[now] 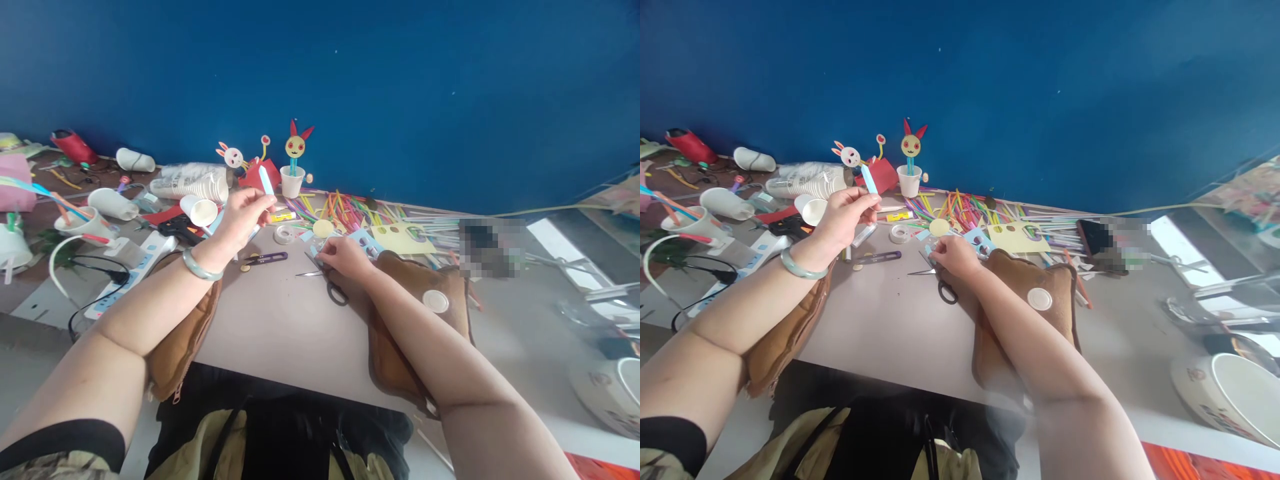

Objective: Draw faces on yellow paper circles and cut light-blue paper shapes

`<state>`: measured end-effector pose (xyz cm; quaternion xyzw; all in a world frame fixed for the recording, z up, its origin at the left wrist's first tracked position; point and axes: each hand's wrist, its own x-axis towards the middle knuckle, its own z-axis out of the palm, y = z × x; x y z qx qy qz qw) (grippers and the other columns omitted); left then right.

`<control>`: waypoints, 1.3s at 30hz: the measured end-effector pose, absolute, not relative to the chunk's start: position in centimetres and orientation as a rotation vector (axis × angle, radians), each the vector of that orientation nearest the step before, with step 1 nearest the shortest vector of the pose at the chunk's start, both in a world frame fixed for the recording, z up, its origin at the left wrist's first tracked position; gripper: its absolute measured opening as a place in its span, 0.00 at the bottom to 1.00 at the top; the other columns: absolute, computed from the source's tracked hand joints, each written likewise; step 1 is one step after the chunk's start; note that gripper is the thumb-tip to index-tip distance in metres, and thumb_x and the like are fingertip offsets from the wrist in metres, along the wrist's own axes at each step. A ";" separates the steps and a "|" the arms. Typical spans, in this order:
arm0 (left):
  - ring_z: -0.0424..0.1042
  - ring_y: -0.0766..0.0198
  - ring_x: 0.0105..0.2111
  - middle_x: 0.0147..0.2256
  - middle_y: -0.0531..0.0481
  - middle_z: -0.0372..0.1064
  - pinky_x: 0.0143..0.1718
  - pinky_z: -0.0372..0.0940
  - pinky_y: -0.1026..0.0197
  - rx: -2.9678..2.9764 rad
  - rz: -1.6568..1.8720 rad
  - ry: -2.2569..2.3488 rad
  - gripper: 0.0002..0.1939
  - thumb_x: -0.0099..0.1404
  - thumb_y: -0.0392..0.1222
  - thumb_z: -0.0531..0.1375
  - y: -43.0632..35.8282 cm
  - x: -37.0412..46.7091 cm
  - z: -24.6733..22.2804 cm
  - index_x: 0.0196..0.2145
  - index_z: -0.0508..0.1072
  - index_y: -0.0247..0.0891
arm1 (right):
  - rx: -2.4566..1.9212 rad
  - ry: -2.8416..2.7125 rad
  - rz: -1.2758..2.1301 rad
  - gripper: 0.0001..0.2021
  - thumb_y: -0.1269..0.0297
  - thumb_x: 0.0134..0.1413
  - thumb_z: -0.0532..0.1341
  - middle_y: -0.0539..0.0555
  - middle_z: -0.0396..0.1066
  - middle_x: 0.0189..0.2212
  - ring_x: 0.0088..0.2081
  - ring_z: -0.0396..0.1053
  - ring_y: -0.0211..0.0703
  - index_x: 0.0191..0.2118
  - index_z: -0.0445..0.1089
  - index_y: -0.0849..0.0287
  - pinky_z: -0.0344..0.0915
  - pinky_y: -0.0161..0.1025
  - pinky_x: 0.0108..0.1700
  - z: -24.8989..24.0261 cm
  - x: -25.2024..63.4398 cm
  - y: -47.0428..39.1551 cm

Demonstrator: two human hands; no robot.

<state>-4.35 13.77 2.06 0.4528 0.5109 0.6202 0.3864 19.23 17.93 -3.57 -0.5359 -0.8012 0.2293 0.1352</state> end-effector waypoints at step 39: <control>0.65 0.72 0.22 0.23 0.56 0.69 0.27 0.62 0.65 1.089 1.973 1.156 0.09 0.58 0.46 0.64 15.3 -5.7 1.7 0.25 0.70 0.41 | -0.934 -2.171 0.434 0.06 0.65 0.57 0.59 0.51 0.72 0.25 0.25 0.64 0.38 0.30 0.70 0.57 0.60 0.36 0.30 -4.8 18.8 16.5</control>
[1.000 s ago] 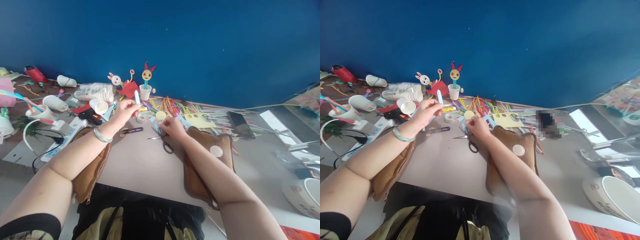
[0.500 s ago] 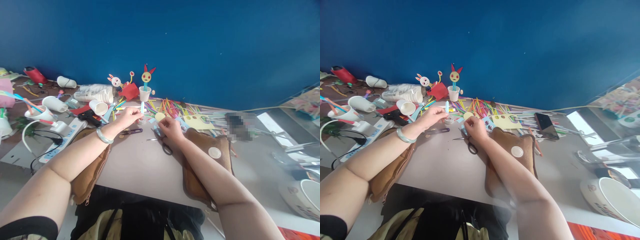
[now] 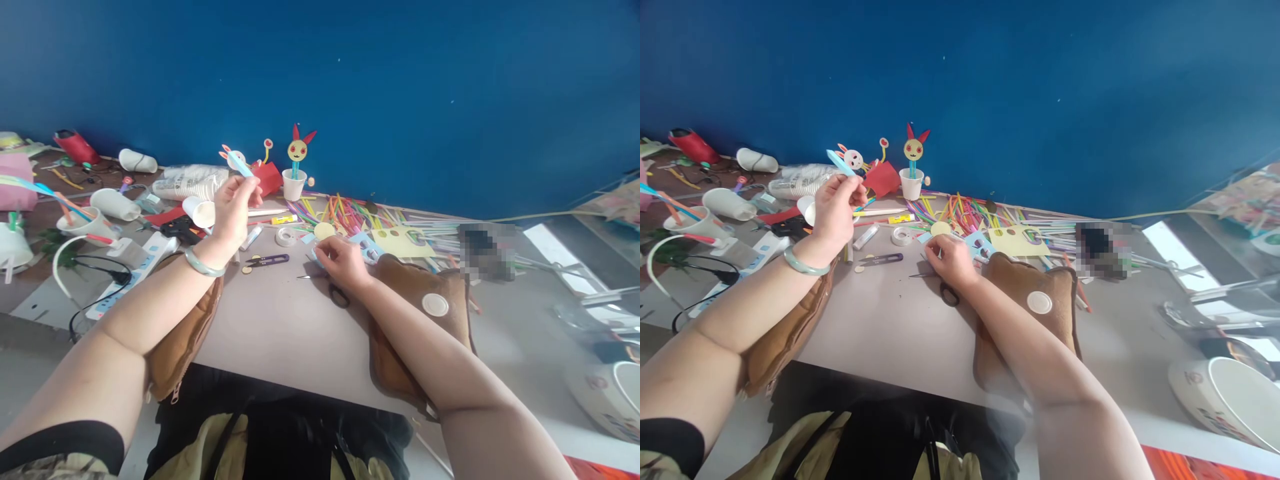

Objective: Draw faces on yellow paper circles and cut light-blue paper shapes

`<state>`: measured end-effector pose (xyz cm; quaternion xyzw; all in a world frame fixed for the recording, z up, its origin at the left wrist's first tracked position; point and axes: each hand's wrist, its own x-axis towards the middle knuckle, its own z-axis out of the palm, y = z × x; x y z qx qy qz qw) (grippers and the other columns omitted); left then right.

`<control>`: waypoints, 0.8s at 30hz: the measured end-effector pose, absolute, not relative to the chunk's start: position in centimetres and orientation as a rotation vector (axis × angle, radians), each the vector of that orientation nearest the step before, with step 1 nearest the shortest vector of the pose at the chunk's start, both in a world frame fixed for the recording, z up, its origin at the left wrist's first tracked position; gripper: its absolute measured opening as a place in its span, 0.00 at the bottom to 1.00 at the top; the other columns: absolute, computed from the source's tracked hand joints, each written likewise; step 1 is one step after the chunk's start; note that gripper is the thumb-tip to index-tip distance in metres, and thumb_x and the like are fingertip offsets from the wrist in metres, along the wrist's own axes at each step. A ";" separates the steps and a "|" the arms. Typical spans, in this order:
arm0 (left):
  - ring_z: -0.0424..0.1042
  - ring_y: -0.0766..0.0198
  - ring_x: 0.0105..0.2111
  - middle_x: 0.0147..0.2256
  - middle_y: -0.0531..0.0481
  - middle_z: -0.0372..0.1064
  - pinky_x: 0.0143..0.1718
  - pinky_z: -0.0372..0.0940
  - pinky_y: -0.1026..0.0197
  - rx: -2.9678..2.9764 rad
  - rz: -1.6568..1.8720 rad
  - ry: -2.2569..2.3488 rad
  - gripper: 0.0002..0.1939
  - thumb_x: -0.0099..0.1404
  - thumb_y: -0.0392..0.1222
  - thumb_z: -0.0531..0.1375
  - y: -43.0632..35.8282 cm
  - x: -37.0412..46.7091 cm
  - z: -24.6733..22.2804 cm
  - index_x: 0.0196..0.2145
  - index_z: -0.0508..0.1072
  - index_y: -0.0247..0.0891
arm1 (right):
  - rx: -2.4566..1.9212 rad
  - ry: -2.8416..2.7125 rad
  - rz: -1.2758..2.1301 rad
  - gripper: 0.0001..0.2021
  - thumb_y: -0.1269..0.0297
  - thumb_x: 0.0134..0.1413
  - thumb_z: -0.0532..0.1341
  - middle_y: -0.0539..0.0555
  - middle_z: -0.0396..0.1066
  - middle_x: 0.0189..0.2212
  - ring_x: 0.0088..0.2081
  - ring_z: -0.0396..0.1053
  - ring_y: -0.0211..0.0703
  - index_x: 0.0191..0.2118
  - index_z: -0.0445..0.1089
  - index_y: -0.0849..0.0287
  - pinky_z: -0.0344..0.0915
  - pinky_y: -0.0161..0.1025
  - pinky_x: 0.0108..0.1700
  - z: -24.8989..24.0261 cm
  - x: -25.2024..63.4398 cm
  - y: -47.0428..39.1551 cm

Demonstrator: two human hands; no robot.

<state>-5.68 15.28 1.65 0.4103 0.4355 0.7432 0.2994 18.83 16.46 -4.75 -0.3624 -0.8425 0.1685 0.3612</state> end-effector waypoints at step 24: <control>0.69 0.58 0.26 0.18 0.50 0.62 0.29 0.57 0.60 2.052 0.111 2.074 0.10 0.47 0.30 0.61 15.0 -6.9 -1.0 0.14 0.66 0.38 | -0.906 -2.184 0.300 0.07 0.66 0.58 0.57 0.52 0.73 0.26 0.26 0.66 0.38 0.31 0.70 0.58 0.59 0.36 0.31 -4.7 18.3 15.5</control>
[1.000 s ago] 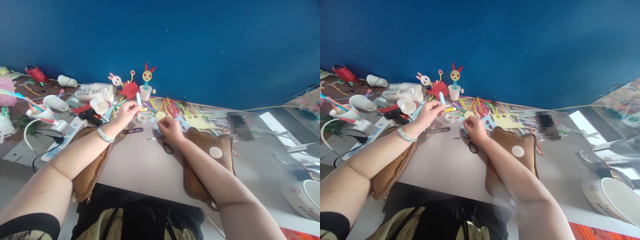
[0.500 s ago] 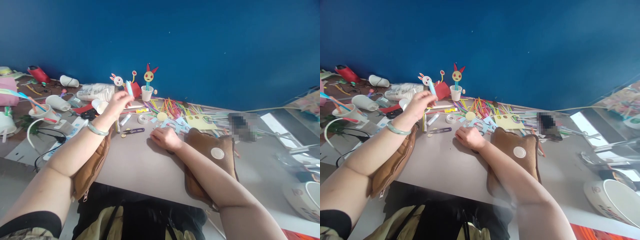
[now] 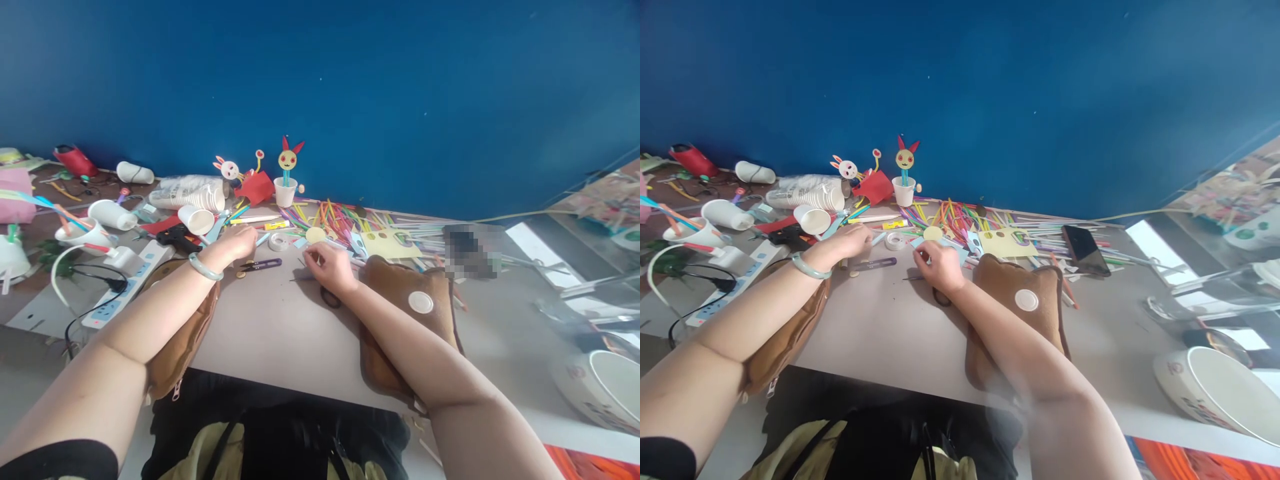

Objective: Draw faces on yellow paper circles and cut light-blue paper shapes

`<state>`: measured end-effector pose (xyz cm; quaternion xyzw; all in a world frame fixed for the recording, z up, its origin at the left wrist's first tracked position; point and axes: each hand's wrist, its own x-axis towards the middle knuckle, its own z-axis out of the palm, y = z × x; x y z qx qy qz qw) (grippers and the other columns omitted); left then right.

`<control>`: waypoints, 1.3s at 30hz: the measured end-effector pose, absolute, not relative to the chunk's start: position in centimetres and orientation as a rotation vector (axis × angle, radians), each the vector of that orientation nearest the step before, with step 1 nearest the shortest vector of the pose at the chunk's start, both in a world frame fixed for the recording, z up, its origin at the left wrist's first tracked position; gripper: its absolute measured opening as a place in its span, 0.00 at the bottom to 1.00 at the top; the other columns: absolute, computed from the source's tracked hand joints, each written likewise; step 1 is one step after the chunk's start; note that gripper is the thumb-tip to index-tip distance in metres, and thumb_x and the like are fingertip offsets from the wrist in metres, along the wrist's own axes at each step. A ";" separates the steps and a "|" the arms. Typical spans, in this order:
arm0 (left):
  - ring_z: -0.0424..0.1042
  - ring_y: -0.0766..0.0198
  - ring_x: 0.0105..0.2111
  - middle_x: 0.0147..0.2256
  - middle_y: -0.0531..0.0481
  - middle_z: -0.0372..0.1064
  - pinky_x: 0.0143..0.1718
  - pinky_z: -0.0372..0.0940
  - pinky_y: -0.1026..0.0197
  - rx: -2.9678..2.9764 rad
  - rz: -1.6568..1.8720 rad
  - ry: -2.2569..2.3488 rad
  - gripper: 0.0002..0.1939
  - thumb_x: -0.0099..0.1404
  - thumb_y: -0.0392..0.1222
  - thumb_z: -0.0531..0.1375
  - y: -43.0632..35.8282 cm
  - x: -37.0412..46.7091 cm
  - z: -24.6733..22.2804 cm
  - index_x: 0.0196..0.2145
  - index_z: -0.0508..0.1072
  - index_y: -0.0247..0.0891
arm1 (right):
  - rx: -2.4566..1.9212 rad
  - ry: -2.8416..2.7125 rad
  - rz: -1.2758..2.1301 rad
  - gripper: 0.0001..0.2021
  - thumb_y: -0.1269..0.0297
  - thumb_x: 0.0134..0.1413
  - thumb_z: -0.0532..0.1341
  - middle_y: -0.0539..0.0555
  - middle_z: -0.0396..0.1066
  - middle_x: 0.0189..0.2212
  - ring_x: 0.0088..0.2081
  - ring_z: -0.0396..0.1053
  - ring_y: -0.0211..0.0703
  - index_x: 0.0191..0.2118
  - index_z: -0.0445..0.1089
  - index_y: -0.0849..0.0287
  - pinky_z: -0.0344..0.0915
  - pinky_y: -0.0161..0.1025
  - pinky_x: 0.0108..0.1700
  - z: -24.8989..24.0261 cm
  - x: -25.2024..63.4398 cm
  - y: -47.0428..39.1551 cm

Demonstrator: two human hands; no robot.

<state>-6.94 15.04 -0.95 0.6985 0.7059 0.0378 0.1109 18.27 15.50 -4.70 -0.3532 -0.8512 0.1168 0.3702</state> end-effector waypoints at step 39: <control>0.66 0.69 0.21 0.20 0.52 0.69 0.25 0.59 0.65 1.530 0.799 1.253 0.10 0.60 0.43 0.61 13.2 -1.2 -4.0 0.24 0.71 0.36 | -1.129 -1.677 1.257 0.13 0.55 0.51 0.63 0.50 0.73 0.26 0.18 0.60 0.32 0.37 0.71 0.60 0.55 0.33 0.19 -4.7 17.3 15.7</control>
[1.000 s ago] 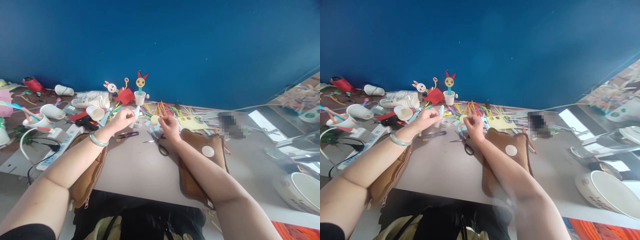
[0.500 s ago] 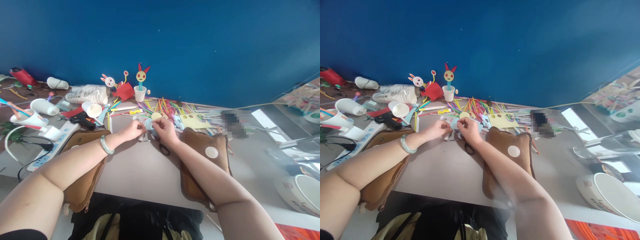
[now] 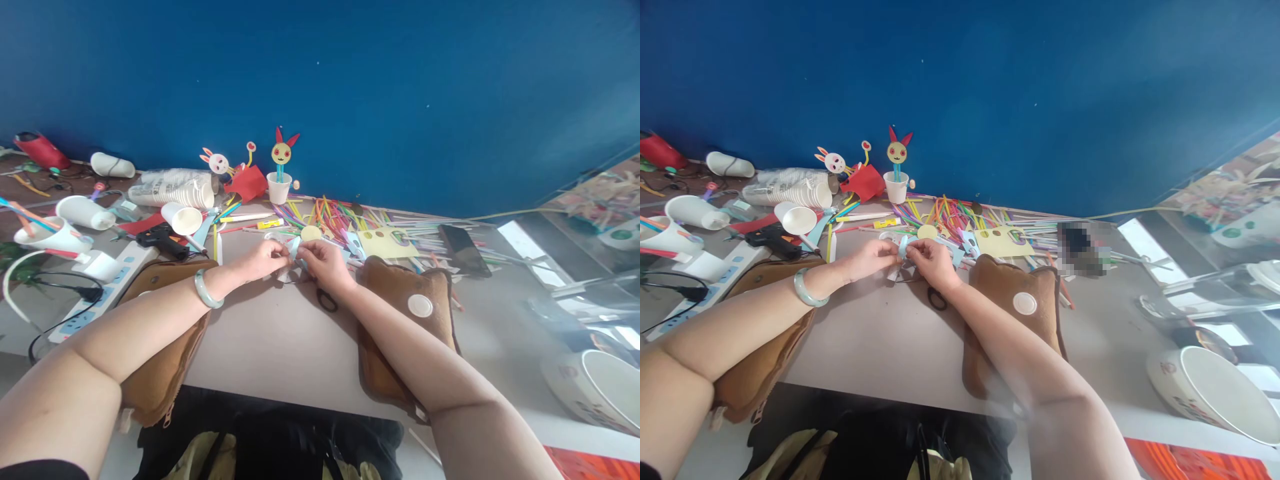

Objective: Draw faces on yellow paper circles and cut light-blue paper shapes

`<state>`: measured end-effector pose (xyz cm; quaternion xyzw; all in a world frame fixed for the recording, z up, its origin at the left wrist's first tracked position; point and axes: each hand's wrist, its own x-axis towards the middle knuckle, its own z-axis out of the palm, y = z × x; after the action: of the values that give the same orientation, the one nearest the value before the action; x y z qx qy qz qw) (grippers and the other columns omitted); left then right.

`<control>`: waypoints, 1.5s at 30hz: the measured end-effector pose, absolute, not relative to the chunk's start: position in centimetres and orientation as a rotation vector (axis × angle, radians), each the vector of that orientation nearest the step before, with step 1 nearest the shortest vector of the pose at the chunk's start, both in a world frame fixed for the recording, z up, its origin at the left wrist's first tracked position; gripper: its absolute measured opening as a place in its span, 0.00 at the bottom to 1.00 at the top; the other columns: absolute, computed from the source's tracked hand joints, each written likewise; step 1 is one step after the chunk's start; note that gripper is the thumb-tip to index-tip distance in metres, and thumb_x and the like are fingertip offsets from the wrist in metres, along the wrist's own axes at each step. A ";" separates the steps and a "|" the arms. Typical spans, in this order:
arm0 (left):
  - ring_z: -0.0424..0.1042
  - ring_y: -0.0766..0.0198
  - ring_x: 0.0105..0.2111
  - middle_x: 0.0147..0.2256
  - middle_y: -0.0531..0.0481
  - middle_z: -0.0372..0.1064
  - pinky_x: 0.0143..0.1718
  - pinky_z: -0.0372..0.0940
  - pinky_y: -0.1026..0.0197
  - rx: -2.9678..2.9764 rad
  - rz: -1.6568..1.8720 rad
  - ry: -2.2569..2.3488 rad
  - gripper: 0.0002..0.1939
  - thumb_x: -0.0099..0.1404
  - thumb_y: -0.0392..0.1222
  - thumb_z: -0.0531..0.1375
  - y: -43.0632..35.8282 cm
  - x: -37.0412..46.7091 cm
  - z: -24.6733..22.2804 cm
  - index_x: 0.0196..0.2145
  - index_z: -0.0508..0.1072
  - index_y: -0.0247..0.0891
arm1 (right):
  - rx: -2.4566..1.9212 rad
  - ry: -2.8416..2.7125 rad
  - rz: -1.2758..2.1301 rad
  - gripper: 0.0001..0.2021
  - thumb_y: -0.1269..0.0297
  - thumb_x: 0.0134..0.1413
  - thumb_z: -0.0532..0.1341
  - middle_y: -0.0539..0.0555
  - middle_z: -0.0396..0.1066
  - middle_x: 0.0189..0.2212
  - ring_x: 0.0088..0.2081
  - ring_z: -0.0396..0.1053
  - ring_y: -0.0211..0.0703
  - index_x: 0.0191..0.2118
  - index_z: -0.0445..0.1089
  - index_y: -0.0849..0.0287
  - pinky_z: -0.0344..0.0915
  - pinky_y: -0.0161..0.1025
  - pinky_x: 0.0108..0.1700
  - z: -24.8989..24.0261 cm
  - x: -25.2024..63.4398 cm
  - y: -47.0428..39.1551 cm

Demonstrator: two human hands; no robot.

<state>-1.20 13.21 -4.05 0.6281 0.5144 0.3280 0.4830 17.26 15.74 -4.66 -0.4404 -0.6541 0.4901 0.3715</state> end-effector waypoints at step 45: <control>0.70 0.60 0.45 0.39 0.49 0.75 0.51 0.60 0.57 1.181 1.080 0.796 0.09 0.59 0.47 0.67 12.3 -1.3 -1.9 0.28 0.77 0.39 | -0.912 -1.824 1.338 0.16 0.55 0.49 0.67 0.52 0.74 0.33 0.23 0.62 0.33 0.40 0.68 0.58 0.59 0.32 0.23 -3.7 16.8 13.6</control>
<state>-1.26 12.27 -1.92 0.5149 0.3469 0.4709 0.6267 16.76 13.60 -3.70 -0.3511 -0.7021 0.5150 0.3443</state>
